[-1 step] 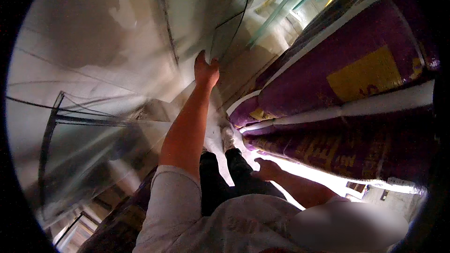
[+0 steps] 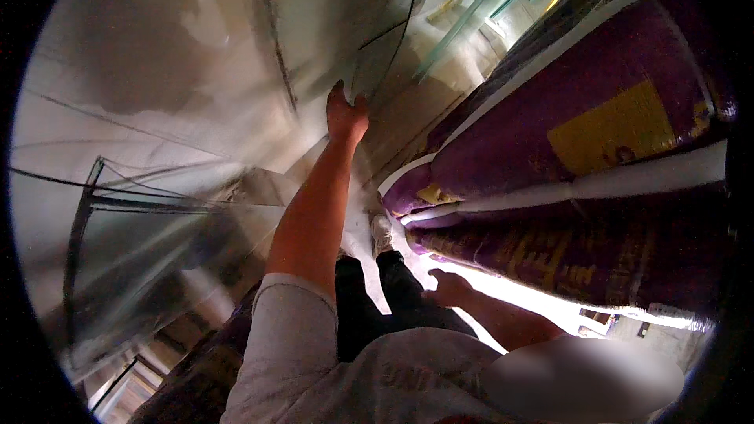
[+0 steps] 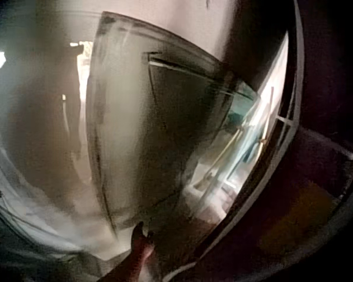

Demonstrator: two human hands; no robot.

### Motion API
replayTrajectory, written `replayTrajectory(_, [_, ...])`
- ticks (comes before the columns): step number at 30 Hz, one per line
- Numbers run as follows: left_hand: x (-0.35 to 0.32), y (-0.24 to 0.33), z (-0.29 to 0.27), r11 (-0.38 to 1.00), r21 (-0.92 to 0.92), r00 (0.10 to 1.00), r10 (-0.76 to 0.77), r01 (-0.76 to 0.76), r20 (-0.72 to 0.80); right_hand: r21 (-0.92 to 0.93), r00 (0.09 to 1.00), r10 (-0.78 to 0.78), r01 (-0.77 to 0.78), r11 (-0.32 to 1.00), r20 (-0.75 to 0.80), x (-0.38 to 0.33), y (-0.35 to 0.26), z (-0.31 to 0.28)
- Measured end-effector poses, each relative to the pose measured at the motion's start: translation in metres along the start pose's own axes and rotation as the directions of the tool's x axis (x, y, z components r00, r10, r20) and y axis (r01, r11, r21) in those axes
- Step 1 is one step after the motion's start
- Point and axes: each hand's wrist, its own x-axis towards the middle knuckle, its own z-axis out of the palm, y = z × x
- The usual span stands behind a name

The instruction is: The person measures a large sheet of glass on a workbench using a tape measure and a metal ruler. They then move to a stack of wrapped glass panels and measure their dimensions. The person returns to the workbench to measure the glass again.

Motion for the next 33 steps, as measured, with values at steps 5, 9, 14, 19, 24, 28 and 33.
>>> replayTrajectory(5, [0.017, 0.012, 0.042, 0.996, 0.09, 0.998, -0.016, 0.021, -0.061, 0.029, 0.984, 0.157, -0.16, 0.987, 0.083, -0.02, 0.038, 0.019])
replayTrajectory(9, [0.024, 0.001, 0.066, 0.998, 0.057, 0.992, 0.009, -0.002, -0.122, 0.278, 0.963, 0.236, -0.265, 0.924, 0.134, -0.025, 0.074, 0.031])
replayTrajectory(14, [0.024, 0.021, 0.053, 0.995, 0.101, 0.996, -0.004, 0.013, -0.088, 0.149, 0.968, 0.236, -0.247, 0.957, 0.085, -0.026, 0.103, 0.046])
replayTrajectory(19, [0.028, 0.008, 0.059, 0.99, 0.117, 0.983, 0.099, -0.081, -0.157, 0.347, 0.967, 0.233, -0.253, 0.903, 0.1, -0.027, 0.112, 0.047])
replayTrajectory(24, [0.043, -0.012, 0.065, 0.947, 0.285, 0.957, 0.208, -0.146, -0.203, 0.451, 0.947, 0.272, -0.321, 0.833, 0.171, -0.016, 0.117, 0.048])
replayTrajectory(28, [0.058, -0.046, 0.079, 0.976, 0.215, 0.986, -0.002, 0.039, -0.167, 0.281, 0.93, 0.345, -0.367, 0.887, 0.127, -0.005, 0.108, 0.041])
replayTrajectory(33, [0.062, -0.049, 0.08, 0.826, 0.459, 0.923, 0.384, -0.328, -0.033, 0.379, 0.919, 0.364, -0.393, 0.837, 0.149, -0.003, 0.099, 0.045])
